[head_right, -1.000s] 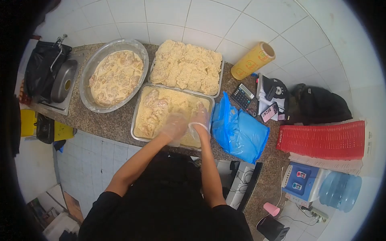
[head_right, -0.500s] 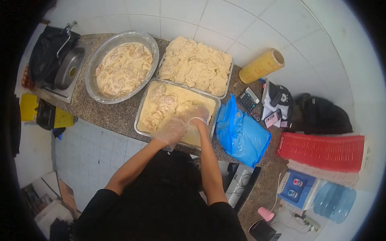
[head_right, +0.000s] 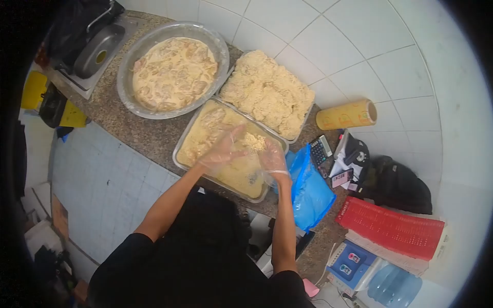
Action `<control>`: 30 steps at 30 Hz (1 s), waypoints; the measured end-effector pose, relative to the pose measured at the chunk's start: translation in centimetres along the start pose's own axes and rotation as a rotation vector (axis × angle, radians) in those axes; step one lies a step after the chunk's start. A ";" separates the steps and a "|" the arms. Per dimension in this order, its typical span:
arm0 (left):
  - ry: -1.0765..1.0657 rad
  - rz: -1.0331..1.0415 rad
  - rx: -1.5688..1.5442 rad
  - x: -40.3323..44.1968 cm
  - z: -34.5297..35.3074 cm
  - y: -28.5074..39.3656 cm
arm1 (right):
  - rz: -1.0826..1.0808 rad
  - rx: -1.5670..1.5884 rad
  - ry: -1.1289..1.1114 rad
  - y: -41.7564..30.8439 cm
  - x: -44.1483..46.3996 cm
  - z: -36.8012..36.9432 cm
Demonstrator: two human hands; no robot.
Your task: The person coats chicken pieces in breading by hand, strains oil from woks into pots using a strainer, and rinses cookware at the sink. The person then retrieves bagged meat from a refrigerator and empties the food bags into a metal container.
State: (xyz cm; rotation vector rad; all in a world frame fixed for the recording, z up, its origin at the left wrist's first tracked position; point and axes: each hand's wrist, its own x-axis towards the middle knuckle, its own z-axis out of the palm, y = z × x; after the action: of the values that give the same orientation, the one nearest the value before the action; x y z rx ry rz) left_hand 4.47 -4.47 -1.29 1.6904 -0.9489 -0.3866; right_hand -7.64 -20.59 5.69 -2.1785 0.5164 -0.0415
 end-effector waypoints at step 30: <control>0.483 -0.607 -0.184 -4.7 8.9 3.7 | 0.110 -0.375 -0.009 17.6 8.3 -1.0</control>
State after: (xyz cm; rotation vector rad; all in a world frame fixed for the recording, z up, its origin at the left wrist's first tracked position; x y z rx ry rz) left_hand -5.98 -7.04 -1.90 1.7629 -0.0335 -0.4163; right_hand -6.40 -33.91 -8.52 -2.5075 0.6818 0.1345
